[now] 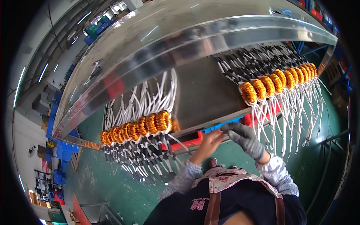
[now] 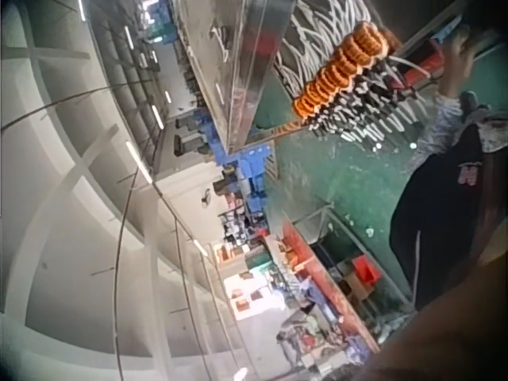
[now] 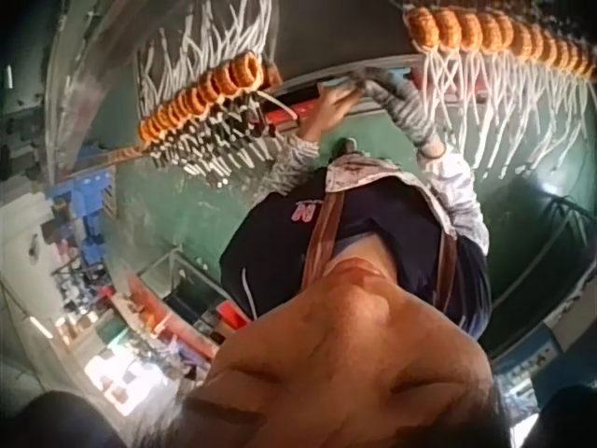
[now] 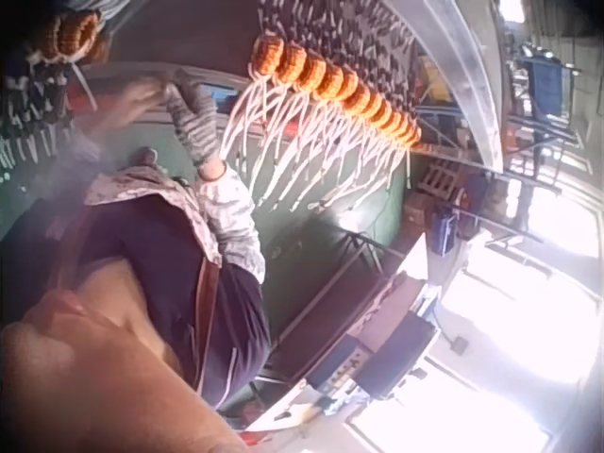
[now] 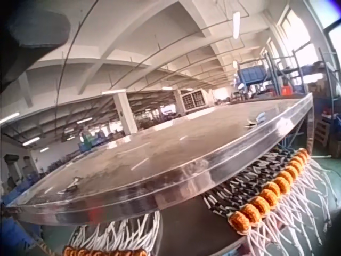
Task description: The person places orange coiled wire components onto a metal rack, arranging them in a row. They then move to a blue bin and pick up small black plastic pieces, handling them with gloved hands.
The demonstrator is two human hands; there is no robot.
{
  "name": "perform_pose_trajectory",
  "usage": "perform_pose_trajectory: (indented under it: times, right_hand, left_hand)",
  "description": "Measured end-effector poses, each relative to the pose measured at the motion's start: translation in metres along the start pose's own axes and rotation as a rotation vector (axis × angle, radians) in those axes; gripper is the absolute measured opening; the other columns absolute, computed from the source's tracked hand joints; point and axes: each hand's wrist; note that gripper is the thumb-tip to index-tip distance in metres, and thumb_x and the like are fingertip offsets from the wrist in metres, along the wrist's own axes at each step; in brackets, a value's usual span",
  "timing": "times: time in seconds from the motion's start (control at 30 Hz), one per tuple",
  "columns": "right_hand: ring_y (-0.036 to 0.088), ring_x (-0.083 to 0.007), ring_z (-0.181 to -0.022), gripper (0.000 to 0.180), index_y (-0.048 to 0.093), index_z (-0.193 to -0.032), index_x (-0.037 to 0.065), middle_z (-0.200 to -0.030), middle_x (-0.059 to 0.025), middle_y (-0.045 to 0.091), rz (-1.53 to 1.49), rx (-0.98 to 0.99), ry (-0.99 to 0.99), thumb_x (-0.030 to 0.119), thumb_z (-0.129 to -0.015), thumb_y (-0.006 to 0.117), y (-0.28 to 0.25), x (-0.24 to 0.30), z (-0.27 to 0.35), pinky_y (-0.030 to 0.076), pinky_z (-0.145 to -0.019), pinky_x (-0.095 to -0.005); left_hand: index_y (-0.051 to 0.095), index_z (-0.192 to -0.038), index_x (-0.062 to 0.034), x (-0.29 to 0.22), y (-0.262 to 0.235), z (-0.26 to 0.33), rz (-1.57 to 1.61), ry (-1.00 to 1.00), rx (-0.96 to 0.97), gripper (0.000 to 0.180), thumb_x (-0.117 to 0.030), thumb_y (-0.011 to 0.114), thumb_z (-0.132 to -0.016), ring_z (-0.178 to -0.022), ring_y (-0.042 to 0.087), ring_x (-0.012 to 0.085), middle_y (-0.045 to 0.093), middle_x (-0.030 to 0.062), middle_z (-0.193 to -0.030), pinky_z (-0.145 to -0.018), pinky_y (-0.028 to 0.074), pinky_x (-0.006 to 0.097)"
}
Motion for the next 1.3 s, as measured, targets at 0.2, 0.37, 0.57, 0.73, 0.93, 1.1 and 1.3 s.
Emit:
perform_pose_trajectory:
  times: [0.2, 0.37, 0.57, 0.73, 0.93, 1.1, 1.3]
  right_hand:
    - [0.056, -0.0201, -0.106, 0.043, 0.048, -0.125, 0.003, -0.12, -0.0107, 0.055, -0.514, 0.247, 0.476, 0.024, -0.089, 0.059, 0.057, -0.085, -0.161, 0.045, -0.092, -0.0311]
    - [0.06, -0.0235, -0.097, 0.034, 0.055, -0.114, 0.006, -0.112, -0.012, 0.06, -0.623, 0.161, 0.77, 0.027, -0.087, 0.06, 0.129, -0.13, -0.258, 0.049, -0.087, -0.0344]
    - [0.066, -0.0255, -0.078, 0.021, 0.063, -0.095, 0.005, -0.088, -0.0114, 0.068, -0.877, 0.217, 0.687, 0.023, -0.084, 0.062, 0.176, -0.142, -0.28, 0.054, -0.075, -0.0394]
    - [0.064, -0.0223, -0.077, 0.02, 0.063, -0.093, 0.004, -0.087, -0.0099, 0.067, -0.877, 0.179, 0.347, 0.019, -0.081, 0.062, 0.158, -0.135, -0.245, 0.053, -0.073, -0.0351]
    - [0.058, -0.0209, -0.088, 0.024, 0.056, -0.103, 0.008, -0.092, -0.0049, 0.06, -0.764, -0.117, 0.197, 0.018, -0.082, 0.055, 0.134, -0.088, -0.179, 0.047, -0.084, -0.0355]
    - [0.045, -0.0145, -0.07, 0.023, 0.055, -0.1, 0.012, -0.083, 0.0017, 0.052, -0.926, -0.284, -0.049, 0.025, -0.081, 0.06, 0.121, -0.044, -0.082, 0.04, -0.067, -0.0321]
    - [0.036, -0.0104, -0.061, 0.023, 0.055, -0.092, 0.005, -0.062, 0.0028, 0.037, -1.041, -0.303, -0.219, 0.028, -0.09, 0.052, 0.046, -0.004, 0.016, 0.034, -0.058, -0.0237]
  left_hand:
    - [0.033, -0.137, -0.0012, 0.008, -0.038, 0.042, -0.21, 0.101, -0.251, 0.048, -0.021, 0.047, -0.095, -0.127, 0.038, 0.0237, 0.041, 0.0155, -0.136, -0.103, 0.031, 0.036]
    - [0.02, -0.142, -0.0005, 0.035, -0.06, 0.078, -0.251, 0.082, -0.393, 0.057, -0.02, 0.046, -0.095, -0.136, 0.019, 0.0302, 0.022, 0.0176, -0.146, -0.11, 0.016, 0.038]
    - [0.02, -0.14, 0.0003, 0.045, -0.068, 0.086, -0.299, 0.166, -0.42, 0.061, -0.021, 0.05, -0.092, -0.135, 0.017, 0.0359, 0.02, 0.0204, -0.144, -0.109, 0.014, 0.041]
    - [0.029, -0.137, -0.0019, 0.074, -0.054, 0.09, -0.324, 0.183, -0.244, 0.057, -0.022, 0.054, -0.089, -0.13, 0.025, 0.0345, 0.027, 0.0202, -0.138, -0.105, 0.025, 0.041]
    - [0.034, -0.134, -0.0011, 0.117, -0.022, 0.076, -0.568, 0.533, -0.203, 0.056, -0.024, 0.057, -0.088, -0.129, 0.028, 0.0354, 0.03, 0.0248, -0.136, -0.107, 0.024, 0.043]
    - [0.03, -0.135, 0.0008, 0.124, -0.014, 0.036, -0.57, 0.15, 0.081, 0.057, -0.03, 0.05, -0.091, -0.128, 0.03, 0.0367, 0.033, 0.0203, -0.136, -0.105, 0.026, 0.042]
    - [0.025, -0.137, 0.0, 0.106, 0.049, 0.035, 0.399, -0.048, 0.262, 0.067, -0.035, 0.053, -0.088, -0.129, 0.025, 0.039, 0.027, 0.0212, -0.139, -0.106, 0.023, 0.044]
Point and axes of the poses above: each hand's wrist, its own z-axis away from the middle knuckle, its own y-axis out of the palm, x = y × z
